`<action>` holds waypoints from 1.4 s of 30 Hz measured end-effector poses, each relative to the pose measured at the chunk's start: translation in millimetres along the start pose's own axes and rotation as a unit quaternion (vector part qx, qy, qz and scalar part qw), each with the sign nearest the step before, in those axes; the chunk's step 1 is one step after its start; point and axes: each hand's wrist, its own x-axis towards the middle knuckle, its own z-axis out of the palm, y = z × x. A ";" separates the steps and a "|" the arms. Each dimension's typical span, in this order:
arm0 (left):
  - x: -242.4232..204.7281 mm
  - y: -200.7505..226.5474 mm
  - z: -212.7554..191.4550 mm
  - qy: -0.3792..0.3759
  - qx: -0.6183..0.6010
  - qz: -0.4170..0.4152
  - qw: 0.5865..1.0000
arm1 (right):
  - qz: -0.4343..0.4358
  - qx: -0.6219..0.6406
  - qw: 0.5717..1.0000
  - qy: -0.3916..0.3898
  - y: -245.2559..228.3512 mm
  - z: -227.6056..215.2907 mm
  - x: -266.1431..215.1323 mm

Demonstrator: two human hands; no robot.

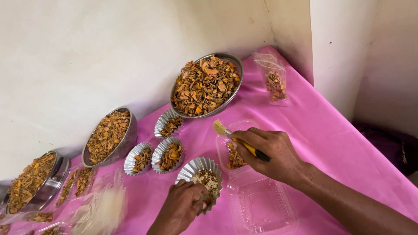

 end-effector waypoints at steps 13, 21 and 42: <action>7.4 -2.8 13.9 0.061 -0.072 0.045 0.995 | -0.014 0.009 1.000 -0.013 -1.6 0.2 -2.4; -5.1 8.9 -8.7 0.107 -0.249 -0.013 0.963 | -0.025 0.020 0.999 -0.021 -8.1 2.3 -3.3; 6.7 5.1 7.4 0.129 -0.614 0.013 0.779 | 0.008 0.231 0.956 -0.180 -32.1 7.0 -5.3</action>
